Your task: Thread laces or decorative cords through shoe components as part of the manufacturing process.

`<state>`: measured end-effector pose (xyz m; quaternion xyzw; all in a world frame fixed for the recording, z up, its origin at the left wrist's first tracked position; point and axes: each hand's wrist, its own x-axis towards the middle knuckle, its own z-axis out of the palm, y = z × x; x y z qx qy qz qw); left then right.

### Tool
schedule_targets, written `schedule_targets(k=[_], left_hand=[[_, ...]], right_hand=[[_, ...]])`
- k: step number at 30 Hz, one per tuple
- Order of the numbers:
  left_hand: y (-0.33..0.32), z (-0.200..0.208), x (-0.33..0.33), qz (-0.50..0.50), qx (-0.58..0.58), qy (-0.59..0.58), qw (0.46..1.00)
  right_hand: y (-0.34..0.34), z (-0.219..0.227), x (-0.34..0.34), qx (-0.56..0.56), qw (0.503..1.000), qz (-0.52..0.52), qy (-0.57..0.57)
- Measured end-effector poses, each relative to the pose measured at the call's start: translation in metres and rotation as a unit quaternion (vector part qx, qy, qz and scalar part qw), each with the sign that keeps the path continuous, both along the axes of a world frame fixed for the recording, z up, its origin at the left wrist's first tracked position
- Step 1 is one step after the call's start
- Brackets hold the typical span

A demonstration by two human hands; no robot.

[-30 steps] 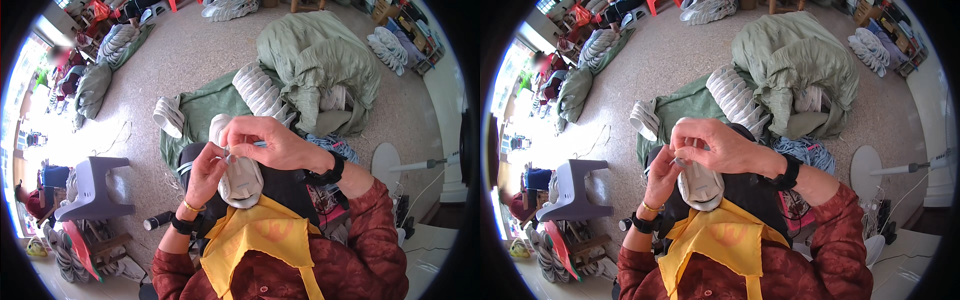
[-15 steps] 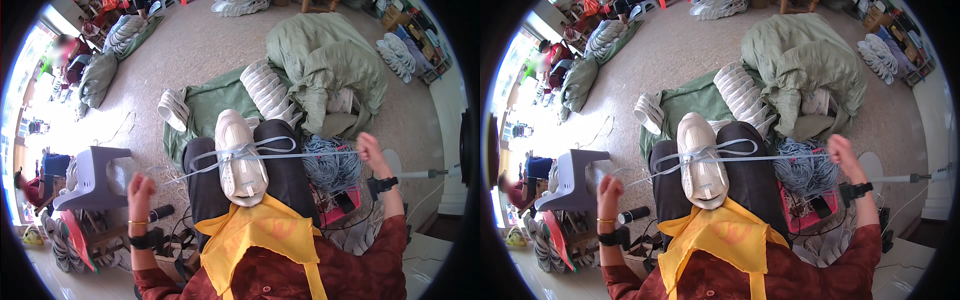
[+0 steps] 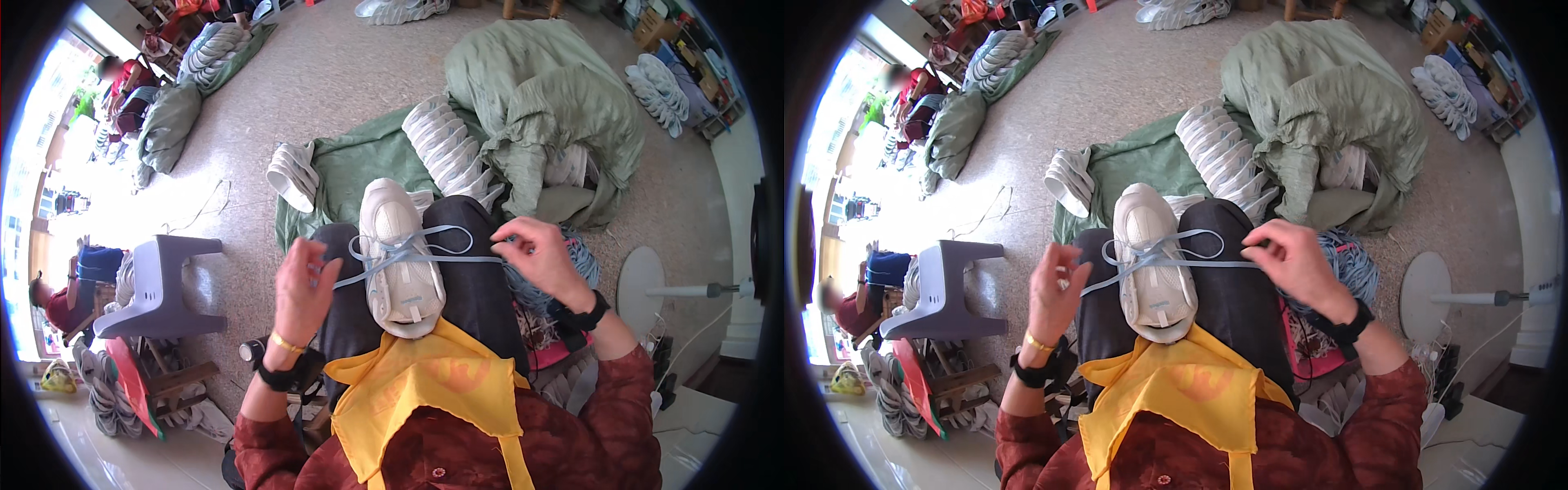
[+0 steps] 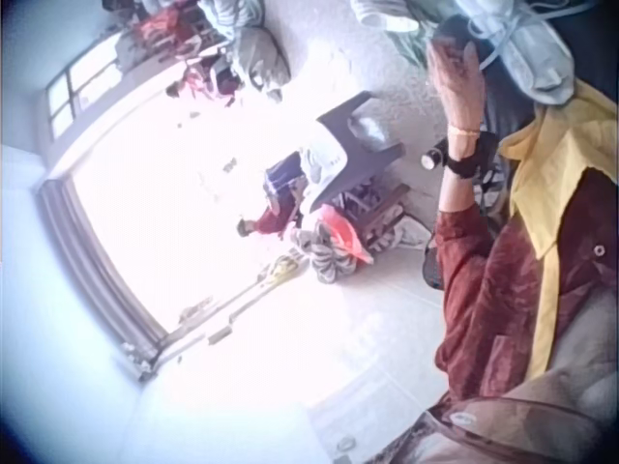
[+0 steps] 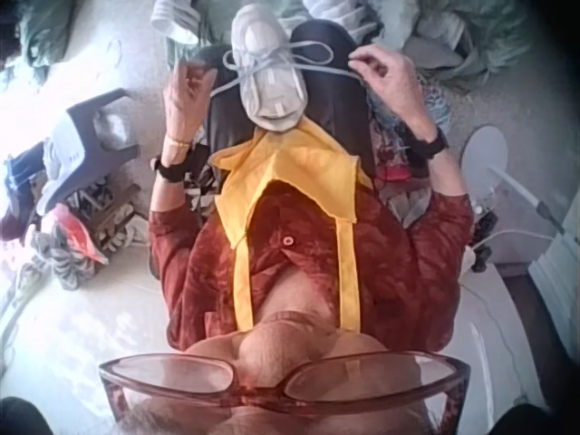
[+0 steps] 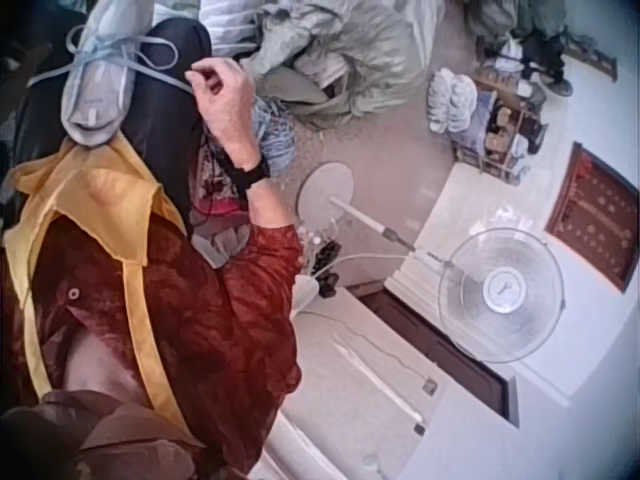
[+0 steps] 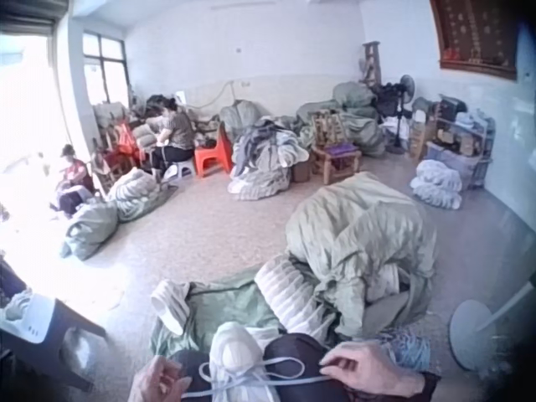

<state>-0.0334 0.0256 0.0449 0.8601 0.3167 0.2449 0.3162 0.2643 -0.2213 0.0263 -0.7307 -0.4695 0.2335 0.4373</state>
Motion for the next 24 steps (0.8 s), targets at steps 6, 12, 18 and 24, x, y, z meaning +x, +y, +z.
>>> schedule_targets(k=[6, 12, 18, 24], left_hand=[[0.011, -0.014, 0.046, -0.006, -0.1, 0.06, 0.993], [0.024, -0.017, 0.034, -0.059, -0.206, 0.006, 0.977], [0.033, 0.003, 0.022, -0.161, -0.446, 0.018, 0.88], [0.028, 0.02, 0.028, -0.265, -0.486, 0.009, 0.833]], right_hand=[[0.027, 0.013, -0.031, -0.021, 0.998, 0.045, -0.03], [0.026, 0.008, -0.034, -0.024, 0.998, 0.049, -0.037], [0.029, 0.013, -0.035, -0.016, 0.993, 0.082, -0.089], [0.02, 0.018, -0.029, -0.044, 0.991, 0.042, 0.118]])
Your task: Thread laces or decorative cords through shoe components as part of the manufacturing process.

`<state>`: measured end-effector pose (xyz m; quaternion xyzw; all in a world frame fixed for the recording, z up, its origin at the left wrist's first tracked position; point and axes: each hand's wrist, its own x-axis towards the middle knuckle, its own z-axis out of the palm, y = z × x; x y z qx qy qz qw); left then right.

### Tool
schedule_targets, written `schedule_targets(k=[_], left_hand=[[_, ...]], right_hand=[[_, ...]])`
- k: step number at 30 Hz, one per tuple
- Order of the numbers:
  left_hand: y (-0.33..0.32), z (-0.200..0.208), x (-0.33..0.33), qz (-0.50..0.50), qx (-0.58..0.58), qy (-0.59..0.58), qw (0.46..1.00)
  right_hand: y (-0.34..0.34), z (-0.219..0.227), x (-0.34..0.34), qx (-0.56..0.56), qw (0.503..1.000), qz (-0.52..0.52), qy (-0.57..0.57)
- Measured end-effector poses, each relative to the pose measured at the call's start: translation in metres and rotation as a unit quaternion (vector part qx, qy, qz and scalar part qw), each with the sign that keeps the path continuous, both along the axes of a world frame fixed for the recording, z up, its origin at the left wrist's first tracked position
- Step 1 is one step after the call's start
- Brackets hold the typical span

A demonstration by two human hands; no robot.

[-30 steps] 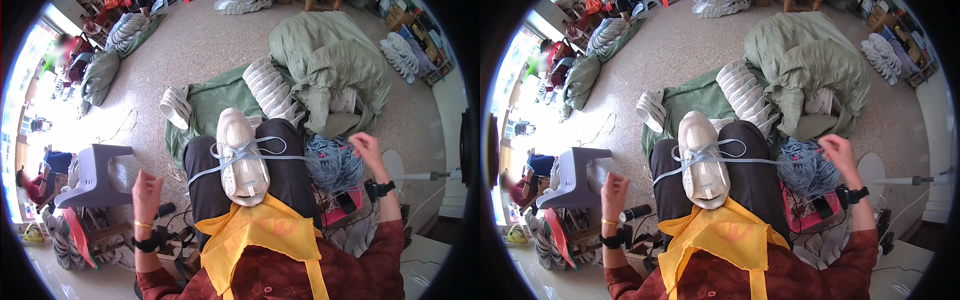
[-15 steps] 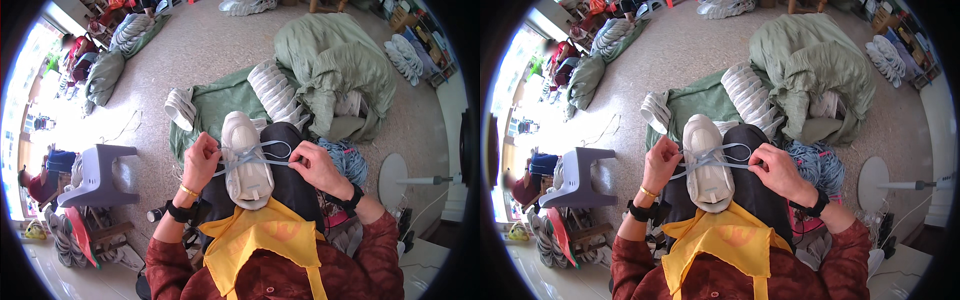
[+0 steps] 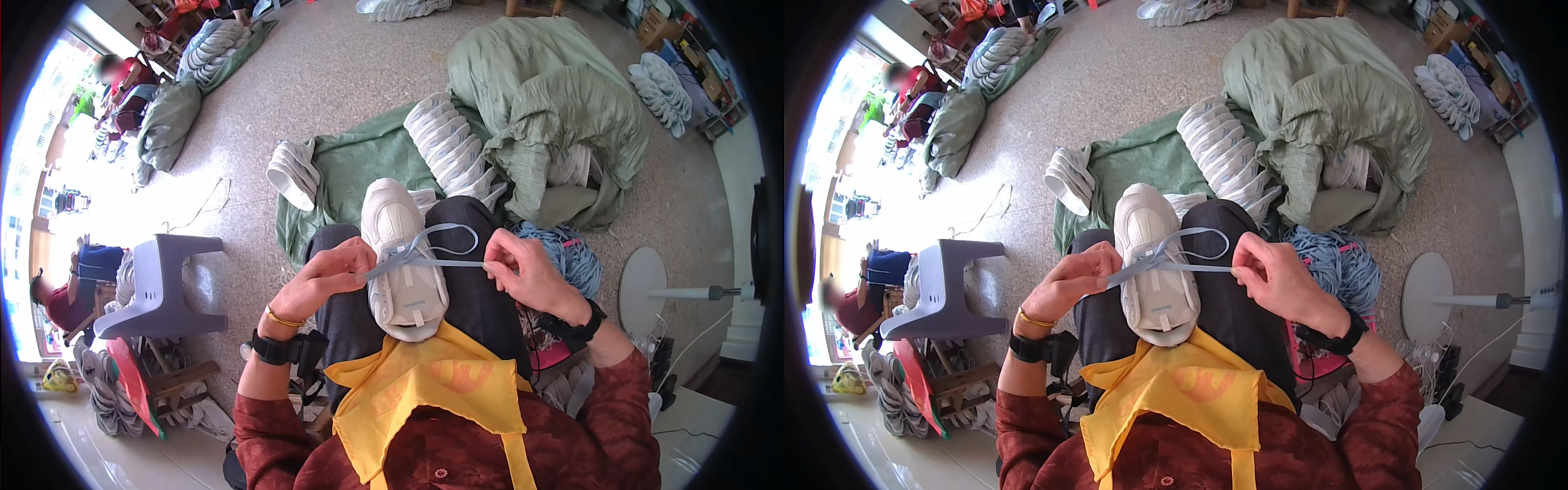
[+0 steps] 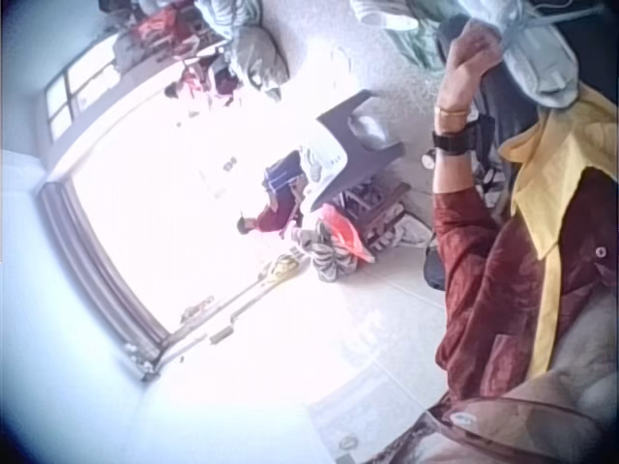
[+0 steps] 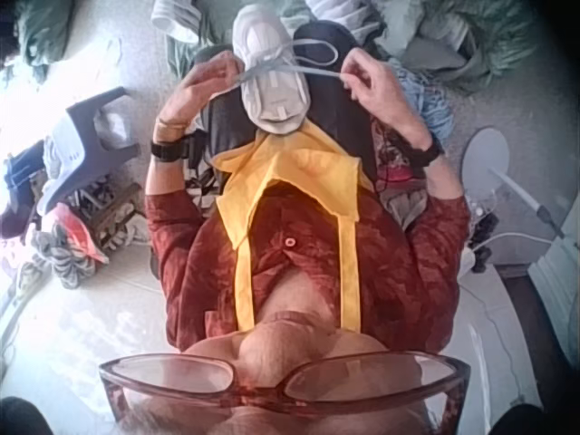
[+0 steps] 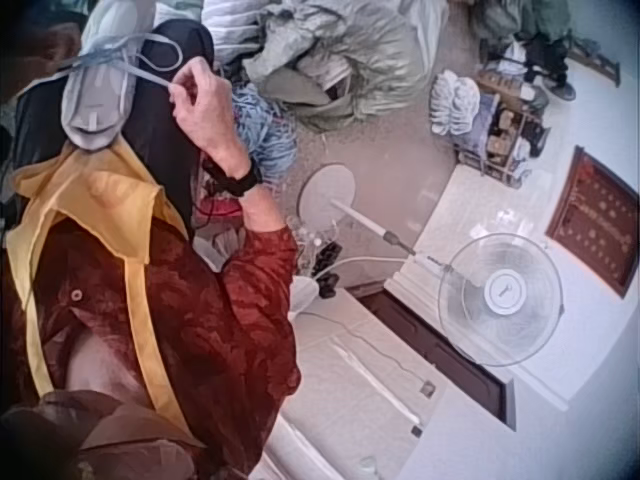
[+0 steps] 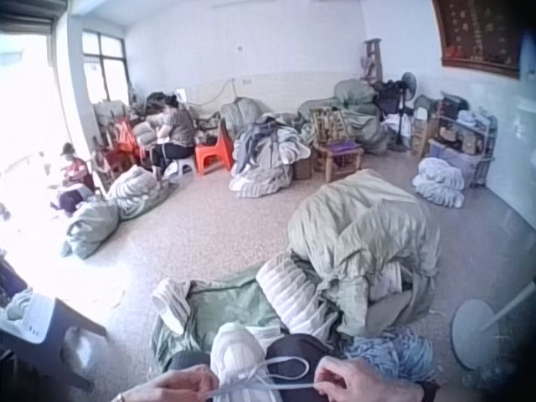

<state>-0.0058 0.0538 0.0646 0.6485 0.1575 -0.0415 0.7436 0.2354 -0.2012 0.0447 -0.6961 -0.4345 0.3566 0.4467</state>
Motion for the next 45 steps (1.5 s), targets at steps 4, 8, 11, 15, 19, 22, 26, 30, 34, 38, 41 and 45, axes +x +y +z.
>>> schedule_targets(k=[4, 8, 11, 15, 19, 22, 26, 30, 34, 38, 41, 45], left_hand=[[-0.005, -0.006, 0.007, 0.037, -0.025, 0.003, 0.999], [-0.014, -0.016, 0.006, 0.064, -0.025, -0.009, 0.998], [-0.019, -0.029, 0.011, 0.1, -0.028, -0.012, 0.994], [-0.024, -0.045, 0.018, 0.119, 0.105, -0.024, 0.987], [-0.032, -0.05, 0.017, 0.129, 0.246, -0.063, 0.959], [-0.036, -0.048, 0.014, 0.136, 0.288, -0.054, 0.946], [-0.046, -0.045, 0.012, 0.185, 0.281, -0.04, 0.941], [-0.049, -0.043, 0.009, 0.199, 0.269, -0.017, 0.942], [-0.05, -0.042, 0.009, 0.209, 0.225, 0.024, 0.951], [-0.05, -0.044, 0.007, 0.222, 0.201, 0.0, 0.954], [-0.048, -0.044, 0.006, 0.212, 0.197, 0.017, 0.957], [-0.047, -0.041, 0.004, 0.203, 0.114, 0.007, 0.972]], right_hand=[[-0.011, 0.004, 0.005, -0.055, 0.997, 0.031, 0.045], [-0.028, 0.002, 0.015, -0.085, 0.99, 0.032, 0.11], [-0.05, -0.007, 0.03, -0.097, 0.987, 0.025, 0.126], [-0.089, -0.02, 0.057, -0.135, 0.979, -0.014, 0.151], [-0.106, -0.021, 0.072, -0.179, 0.97, -0.044, 0.159], [-0.085, -0.015, 0.06, -0.151, 0.978, -0.024, 0.144], [-0.013, 0.001, 0.039, -0.047, 0.999, 0.018, -0.009], [0.065, 0.013, 0.022, -0.016, 0.997, 0.071, -0.016], [0.107, 0.015, 0.014, -0.137, 0.978, 0.159, 0.012], [0.107, 0.014, 0.023, -0.149, 0.969, 0.192, 0.034], [0.089, 0.01, 0.026, -0.141, 0.97, 0.192, 0.053], [0.07, 0.003, 0.019, -0.13, 0.973, 0.187, -0.038]])
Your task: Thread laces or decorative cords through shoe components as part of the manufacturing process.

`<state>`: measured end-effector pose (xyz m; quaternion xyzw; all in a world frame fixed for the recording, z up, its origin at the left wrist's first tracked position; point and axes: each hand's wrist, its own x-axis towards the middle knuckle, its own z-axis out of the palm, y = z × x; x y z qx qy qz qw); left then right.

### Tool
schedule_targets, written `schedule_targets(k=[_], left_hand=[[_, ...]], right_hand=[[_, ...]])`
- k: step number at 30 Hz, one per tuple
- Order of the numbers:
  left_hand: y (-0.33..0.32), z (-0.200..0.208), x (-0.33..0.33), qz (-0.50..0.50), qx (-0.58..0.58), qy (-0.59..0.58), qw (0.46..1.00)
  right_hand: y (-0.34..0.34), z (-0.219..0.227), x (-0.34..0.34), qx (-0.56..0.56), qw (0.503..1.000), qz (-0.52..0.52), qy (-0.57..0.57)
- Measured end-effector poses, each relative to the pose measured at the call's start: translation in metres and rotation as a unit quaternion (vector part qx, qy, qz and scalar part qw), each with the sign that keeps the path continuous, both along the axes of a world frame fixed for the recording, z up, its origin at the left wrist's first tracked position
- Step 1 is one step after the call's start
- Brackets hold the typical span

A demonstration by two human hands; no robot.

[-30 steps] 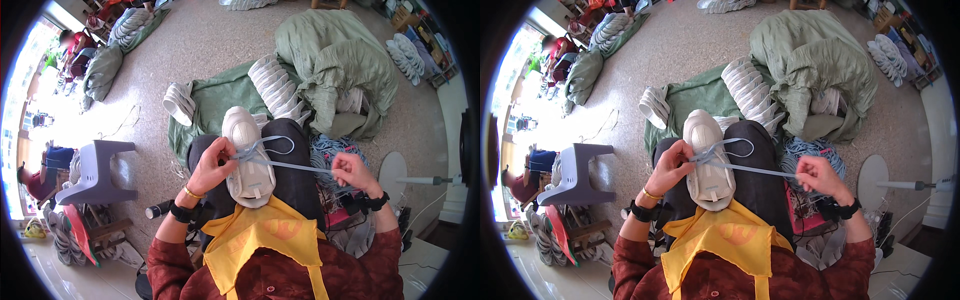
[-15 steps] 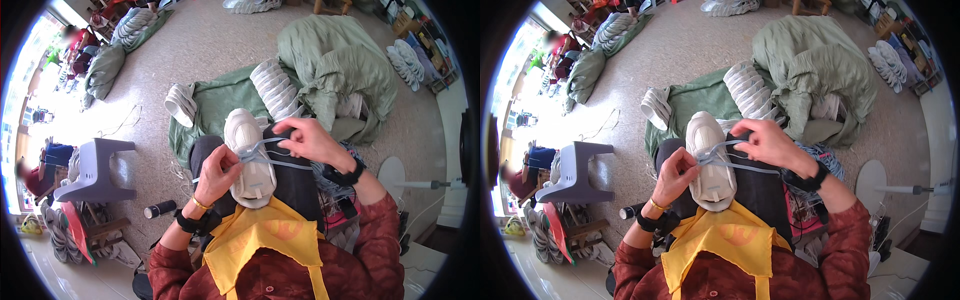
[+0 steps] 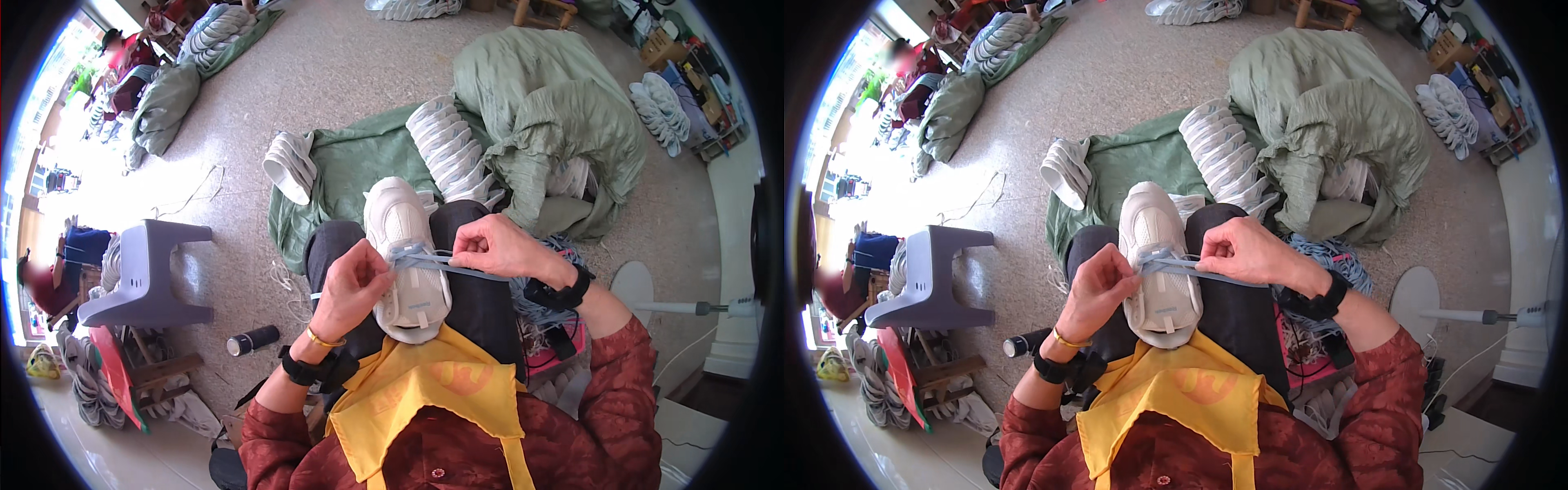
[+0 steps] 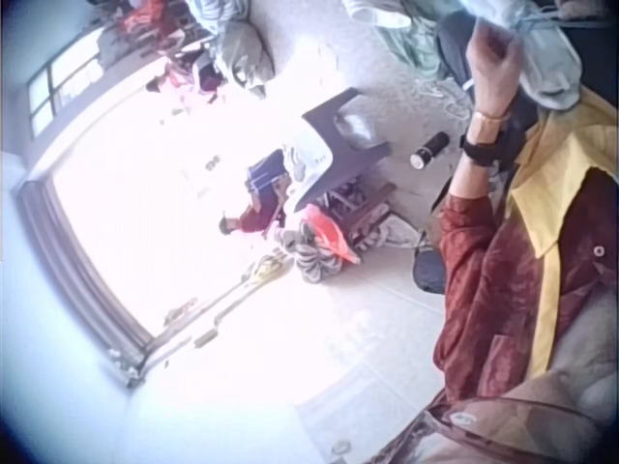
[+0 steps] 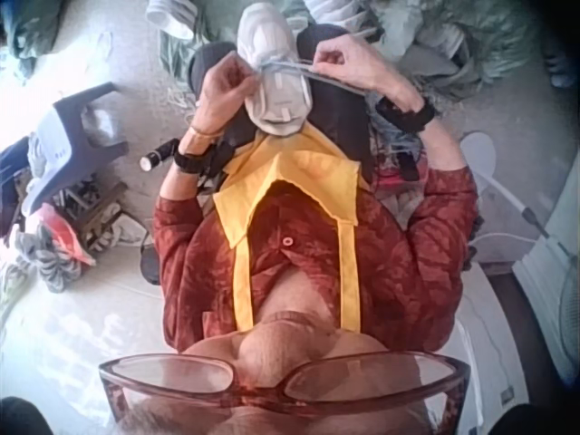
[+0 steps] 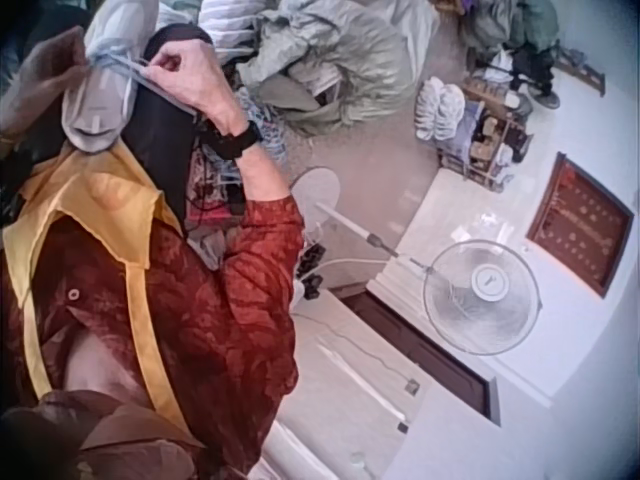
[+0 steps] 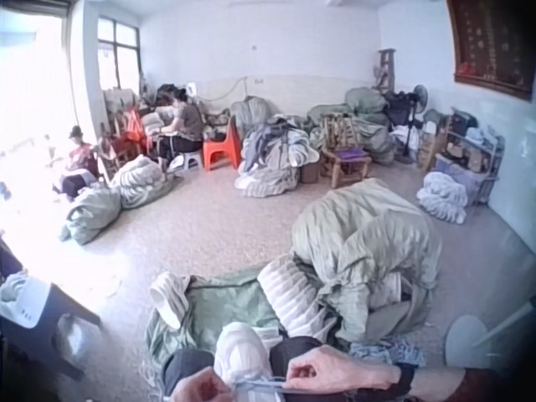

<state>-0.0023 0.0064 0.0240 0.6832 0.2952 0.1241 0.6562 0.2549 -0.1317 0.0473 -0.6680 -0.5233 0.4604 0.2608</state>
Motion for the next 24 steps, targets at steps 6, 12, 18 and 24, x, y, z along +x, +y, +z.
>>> schedule_targets(k=[6, 12, 18, 24], left_hand=[[-0.003, 0.022, -0.023, 0.004, -0.129, -0.028, 0.991], [0.015, 0.057, -0.084, 0.042, -0.151, 0.012, 0.987], [0.013, 0.063, -0.104, 0.073, -0.165, 0.008, 0.984], [0.009, 0.059, -0.1, 0.086, -0.175, -0.001, 0.981]], right_hand=[[-0.001, -0.005, -0.003, 0.062, 0.997, -0.035, 0.005], [0.0, -0.007, -0.005, -0.016, 0.977, -0.091, 0.191], [0.008, -0.014, -0.013, 0.035, 0.994, -0.011, 0.101], [0.013, -0.019, -0.025, 0.073, 0.994, -0.075, -0.036]])
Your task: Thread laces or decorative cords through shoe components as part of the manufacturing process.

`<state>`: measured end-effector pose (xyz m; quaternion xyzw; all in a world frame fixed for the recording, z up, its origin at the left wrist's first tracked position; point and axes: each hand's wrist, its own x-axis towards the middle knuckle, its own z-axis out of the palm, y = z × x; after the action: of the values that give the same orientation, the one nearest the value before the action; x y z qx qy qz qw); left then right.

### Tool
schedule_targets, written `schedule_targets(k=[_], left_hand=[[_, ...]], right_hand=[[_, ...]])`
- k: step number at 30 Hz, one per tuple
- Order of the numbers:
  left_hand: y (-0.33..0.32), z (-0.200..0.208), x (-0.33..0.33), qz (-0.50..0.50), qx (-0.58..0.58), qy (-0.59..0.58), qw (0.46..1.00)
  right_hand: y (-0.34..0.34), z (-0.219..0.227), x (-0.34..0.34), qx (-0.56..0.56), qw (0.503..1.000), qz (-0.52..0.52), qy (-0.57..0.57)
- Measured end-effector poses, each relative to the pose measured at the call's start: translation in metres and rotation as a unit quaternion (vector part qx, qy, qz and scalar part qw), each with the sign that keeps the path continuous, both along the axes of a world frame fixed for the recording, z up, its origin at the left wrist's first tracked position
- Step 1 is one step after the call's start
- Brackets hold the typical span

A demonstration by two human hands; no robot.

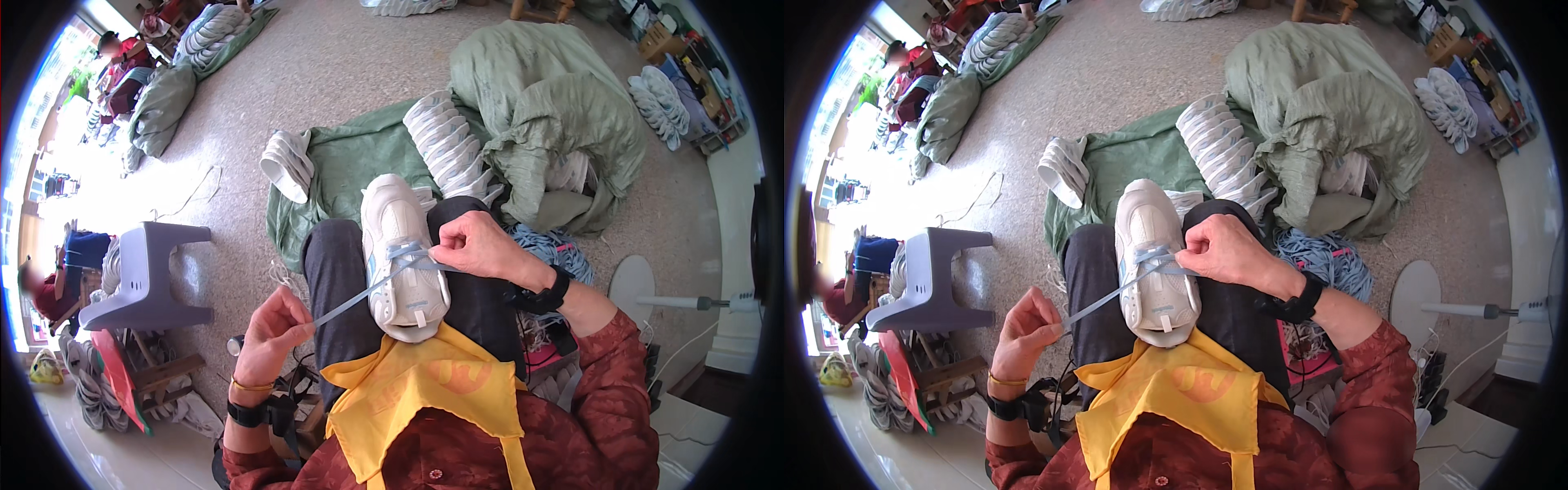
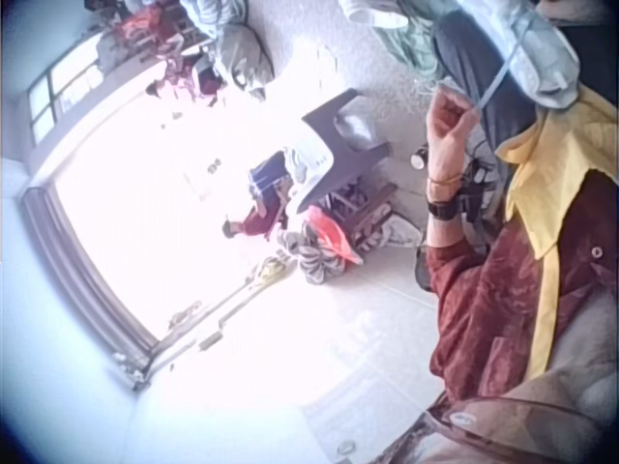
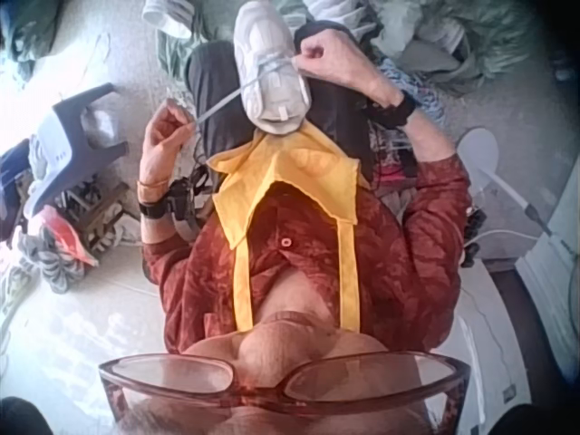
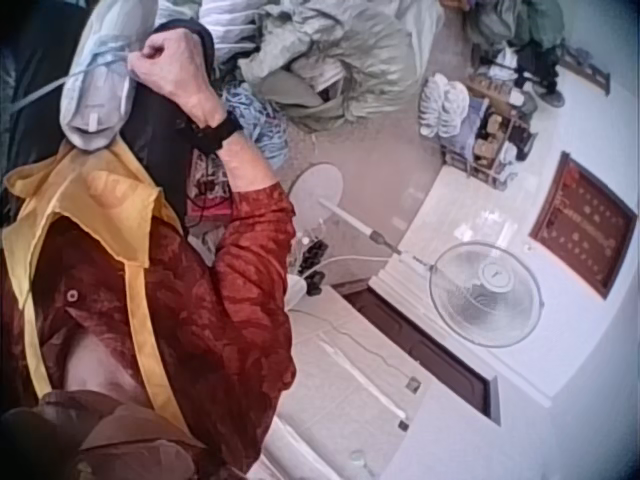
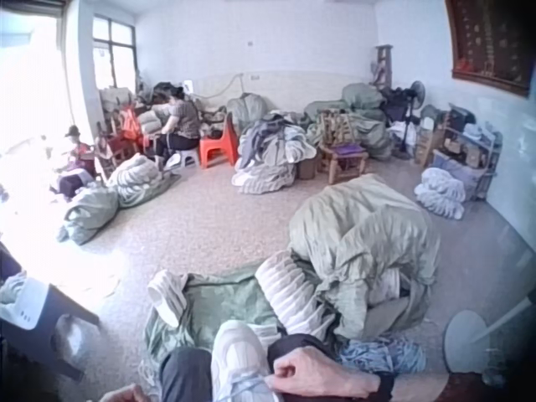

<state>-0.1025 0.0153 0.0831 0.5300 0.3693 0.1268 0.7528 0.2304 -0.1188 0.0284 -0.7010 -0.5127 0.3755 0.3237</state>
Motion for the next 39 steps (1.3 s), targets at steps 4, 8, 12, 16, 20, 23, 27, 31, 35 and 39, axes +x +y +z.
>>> schedule_targets(k=[4, 8, 12, 16, 20, 23, 27, 31, 35, 39], left_hand=[[-0.003, -0.002, -0.004, -0.013, -0.015, -0.005, 1.0], [-0.004, -0.003, -0.007, -0.011, -0.013, -0.019, 1.0], [-0.001, 0.001, -0.018, 0.004, -0.017, -0.023, 1.0], [0.0, 0.0, -0.025, 0.008, -0.014, -0.012, 1.0], [-0.002, 0.0, -0.028, 0.011, -0.015, -0.025, 1.0], [-0.002, 0.003, -0.03, 0.022, -0.021, -0.023, 0.999], [-0.001, 0.003, -0.028, 0.019, -0.017, -0.02, 0.999], [-0.001, 0.0, -0.027, 0.016, -0.02, -0.017, 1.0], [-0.001, -0.001, -0.026, 0.016, -0.032, -0.019, 0.999], [0.0, -0.003, -0.027, 0.021, -0.037, -0.027, 0.999]], right_hand=[[-0.003, -0.001, -0.006, 0.011, 1.0, -0.015, 0.0], [-0.004, -0.001, -0.006, -0.001, 0.999, -0.037, 0.028], [-0.005, -0.003, -0.007, -0.007, 0.998, -0.036, 0.057], [-0.004, -0.005, -0.008, -0.005, 0.991, -0.036, 0.128], [-0.006, -0.002, -0.014, 0.015, 0.996, -0.041, 0.076], [-0.007, 0.001, -0.019, 0.042, 0.998, -0.021, 0.052], [-0.003, -0.001, -0.019, 0.02, 0.997, -0.016, 0.07], [0.006, -0.005, -0.018, 0.031, 0.986, -0.023, 0.163], [0.002, -0.002, -0.016, 0.044, 0.992, -0.034, 0.114], [-0.004, 0.001, -0.019, 0.037, 0.998, -0.02, 0.049]])
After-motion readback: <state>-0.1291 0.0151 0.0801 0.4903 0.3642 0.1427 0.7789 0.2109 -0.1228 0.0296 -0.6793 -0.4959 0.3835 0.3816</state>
